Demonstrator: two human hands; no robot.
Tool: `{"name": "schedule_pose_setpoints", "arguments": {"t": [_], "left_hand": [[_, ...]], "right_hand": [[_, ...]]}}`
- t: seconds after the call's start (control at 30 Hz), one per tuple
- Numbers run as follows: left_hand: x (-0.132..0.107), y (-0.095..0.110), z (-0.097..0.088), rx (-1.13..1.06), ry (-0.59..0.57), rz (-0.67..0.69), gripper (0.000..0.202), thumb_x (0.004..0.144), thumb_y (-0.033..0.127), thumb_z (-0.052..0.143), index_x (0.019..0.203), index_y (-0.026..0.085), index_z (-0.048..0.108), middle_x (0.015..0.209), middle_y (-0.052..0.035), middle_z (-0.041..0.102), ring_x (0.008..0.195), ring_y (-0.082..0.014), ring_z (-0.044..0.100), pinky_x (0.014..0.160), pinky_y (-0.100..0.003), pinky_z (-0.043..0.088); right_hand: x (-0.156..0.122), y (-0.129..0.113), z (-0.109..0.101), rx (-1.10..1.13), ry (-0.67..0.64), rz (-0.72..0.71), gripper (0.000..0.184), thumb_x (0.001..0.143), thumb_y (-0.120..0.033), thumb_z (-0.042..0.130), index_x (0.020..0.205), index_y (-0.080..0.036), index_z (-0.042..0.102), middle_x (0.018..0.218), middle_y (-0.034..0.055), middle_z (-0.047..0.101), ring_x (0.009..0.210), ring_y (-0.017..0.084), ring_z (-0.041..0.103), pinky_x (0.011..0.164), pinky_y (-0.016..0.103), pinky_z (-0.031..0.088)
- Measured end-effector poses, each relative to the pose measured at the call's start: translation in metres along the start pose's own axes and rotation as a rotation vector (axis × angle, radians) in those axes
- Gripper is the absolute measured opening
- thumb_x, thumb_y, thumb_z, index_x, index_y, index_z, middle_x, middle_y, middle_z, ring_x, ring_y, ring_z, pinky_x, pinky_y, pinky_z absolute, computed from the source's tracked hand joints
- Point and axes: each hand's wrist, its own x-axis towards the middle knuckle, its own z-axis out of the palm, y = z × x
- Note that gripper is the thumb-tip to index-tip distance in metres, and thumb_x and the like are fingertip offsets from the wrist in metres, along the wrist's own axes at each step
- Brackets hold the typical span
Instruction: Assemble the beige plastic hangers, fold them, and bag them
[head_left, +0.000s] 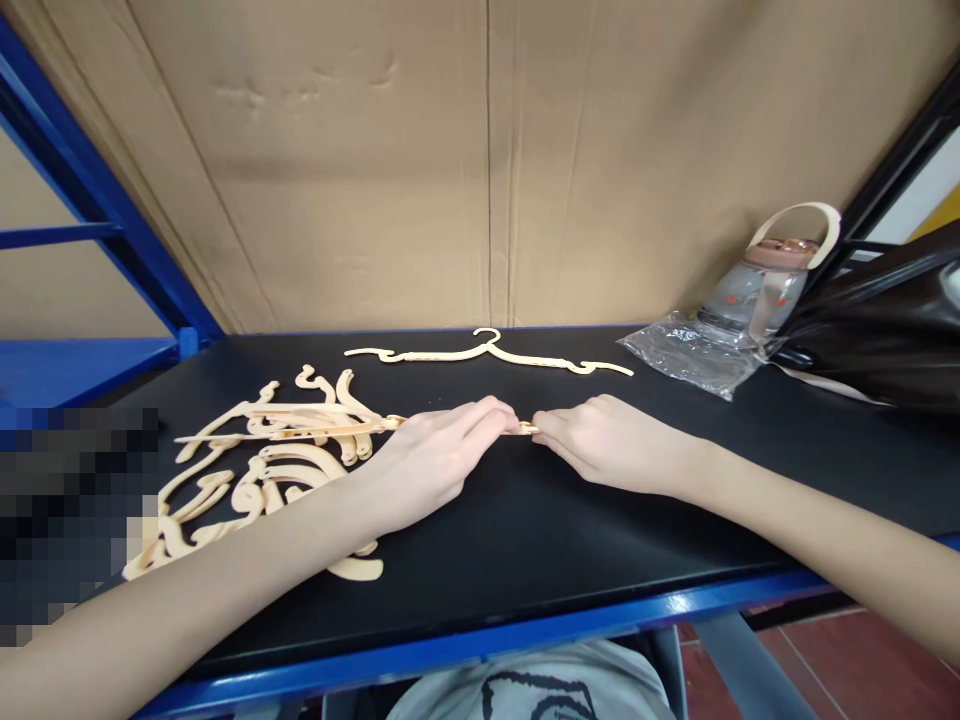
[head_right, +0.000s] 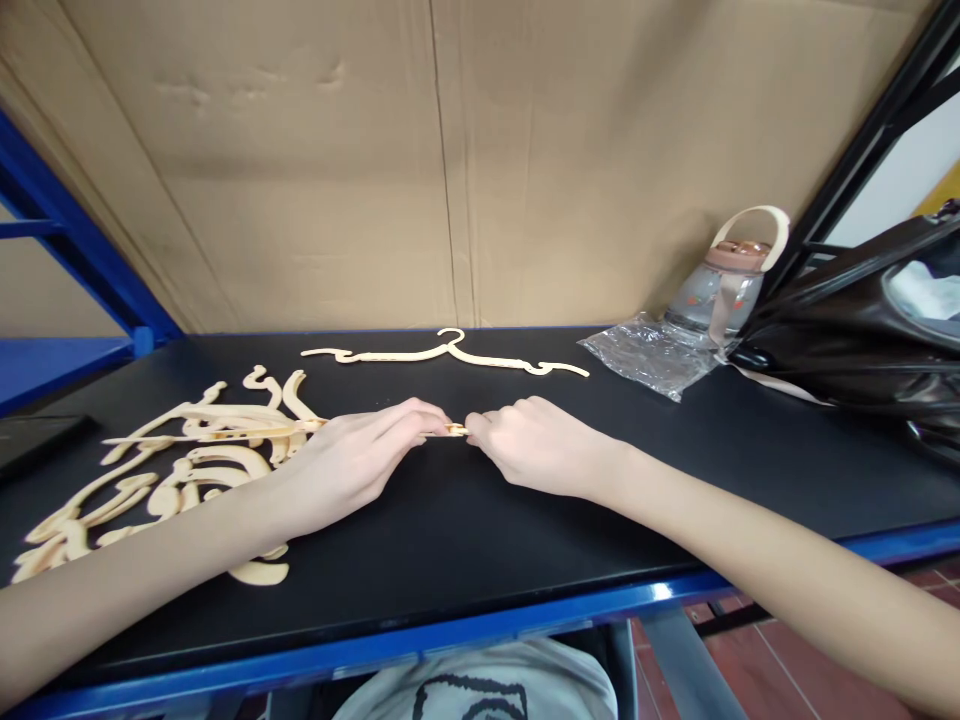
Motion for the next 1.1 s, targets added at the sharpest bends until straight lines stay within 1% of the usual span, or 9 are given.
{"name": "schedule_pose_setpoints", "arguments": {"t": [0.2, 0.37, 0.43, 0.6, 0.67, 0.77, 0.83, 0.93, 1.1], "left_hand": [[0.001, 0.003, -0.003, 0.01, -0.006, 0.049, 0.046, 0.08, -0.007, 0.034, 0.113, 0.02, 0.049, 0.129, -0.0024, 0.058, 0.105, -0.0166, 0.062, 0.082, -0.029, 0.055], [0.001, 0.002, -0.004, 0.08, -0.007, 0.108, 0.054, 0.078, -0.008, 0.034, 0.121, 0.019, 0.051, 0.137, -0.0018, 0.056, 0.108, -0.0166, 0.061, 0.083, -0.03, 0.057], [0.001, 0.003, -0.007, 0.158, 0.067, 0.154, 0.054, 0.081, -0.007, 0.034, 0.127, 0.017, 0.05, 0.138, -0.0037, 0.055, 0.114, -0.018, 0.059, 0.09, -0.031, 0.055], [-0.001, -0.001, -0.03, 0.354, 0.352, 0.288, 0.044, 0.087, 0.001, 0.046, 0.128, 0.014, 0.05, 0.138, -0.0078, 0.056, 0.133, -0.0234, 0.045, 0.11, -0.041, 0.04], [-0.001, -0.01, -0.043, 0.406, 0.478, 0.229, 0.043, 0.086, 0.004, 0.052, 0.127, 0.017, 0.049, 0.135, -0.0077, 0.058, 0.13, -0.0222, 0.047, 0.108, -0.04, 0.042], [-0.002, -0.033, -0.058, 0.445, 0.569, 0.001, 0.043, 0.089, 0.015, 0.055, 0.13, 0.017, 0.046, 0.132, -0.0104, 0.058, 0.125, -0.024, 0.052, 0.102, -0.039, 0.044], [-0.005, -0.054, -0.063, 0.437, 0.522, -0.17, 0.044, 0.093, 0.029, 0.052, 0.132, 0.013, 0.045, 0.129, -0.0139, 0.059, 0.12, -0.0286, 0.055, 0.1, -0.043, 0.044], [-0.012, -0.083, -0.063, 0.353, 0.334, -0.399, 0.052, 0.095, 0.047, 0.041, 0.131, 0.01, 0.047, 0.124, -0.016, 0.06, 0.115, -0.0339, 0.056, 0.098, -0.048, 0.043], [-0.02, -0.109, -0.052, 0.155, 0.036, -0.592, 0.05, 0.093, 0.053, 0.038, 0.123, 0.015, 0.052, 0.117, -0.0114, 0.064, 0.106, -0.0308, 0.06, 0.088, -0.04, 0.046]], "right_hand": [[0.003, 0.0, 0.0, 0.13, 0.012, 0.072, 0.024, 0.097, -0.035, 0.047, 0.087, -0.018, 0.06, 0.068, 0.0019, 0.067, 0.056, 0.014, 0.057, 0.052, 0.027, 0.021], [0.002, 0.0, 0.003, 0.213, 0.117, 0.097, 0.027, 0.094, -0.027, 0.049, 0.07, -0.017, 0.056, 0.061, -0.0004, 0.06, 0.052, 0.01, 0.048, 0.052, 0.026, 0.021], [0.003, 0.001, 0.005, 0.295, 0.169, 0.118, 0.03, 0.093, -0.026, 0.049, 0.065, -0.017, 0.055, 0.058, -0.0016, 0.055, 0.05, 0.009, 0.045, 0.052, 0.025, 0.022], [0.007, 0.012, 0.004, 0.655, 0.27, 0.245, 0.036, 0.09, -0.044, 0.053, 0.065, -0.018, 0.056, 0.05, -0.0051, 0.049, 0.046, 0.008, 0.039, 0.051, 0.023, 0.026], [0.007, 0.02, 0.001, 0.759, 0.338, 0.319, 0.035, 0.086, -0.046, 0.057, 0.066, -0.018, 0.055, 0.048, -0.0062, 0.049, 0.045, 0.008, 0.039, 0.051, 0.023, 0.027], [0.006, 0.035, -0.004, 0.756, 0.417, 0.379, 0.036, 0.085, -0.045, 0.059, 0.062, -0.018, 0.053, 0.047, -0.0063, 0.049, 0.046, 0.008, 0.037, 0.052, 0.023, 0.028], [0.004, 0.045, -0.007, 0.668, 0.451, 0.39, 0.036, 0.083, -0.044, 0.059, 0.059, -0.018, 0.053, 0.05, -0.005, 0.05, 0.049, 0.009, 0.039, 0.054, 0.024, 0.029], [0.001, 0.06, -0.009, 0.589, 0.469, 0.403, 0.036, 0.08, -0.045, 0.062, 0.058, -0.017, 0.055, 0.054, -0.0025, 0.053, 0.055, 0.011, 0.043, 0.057, 0.025, 0.032], [0.0, 0.081, -0.006, 0.672, 0.496, 0.509, 0.042, 0.075, -0.057, 0.064, 0.063, -0.017, 0.061, 0.053, -0.0008, 0.054, 0.052, 0.012, 0.043, 0.054, 0.027, 0.031]]}}
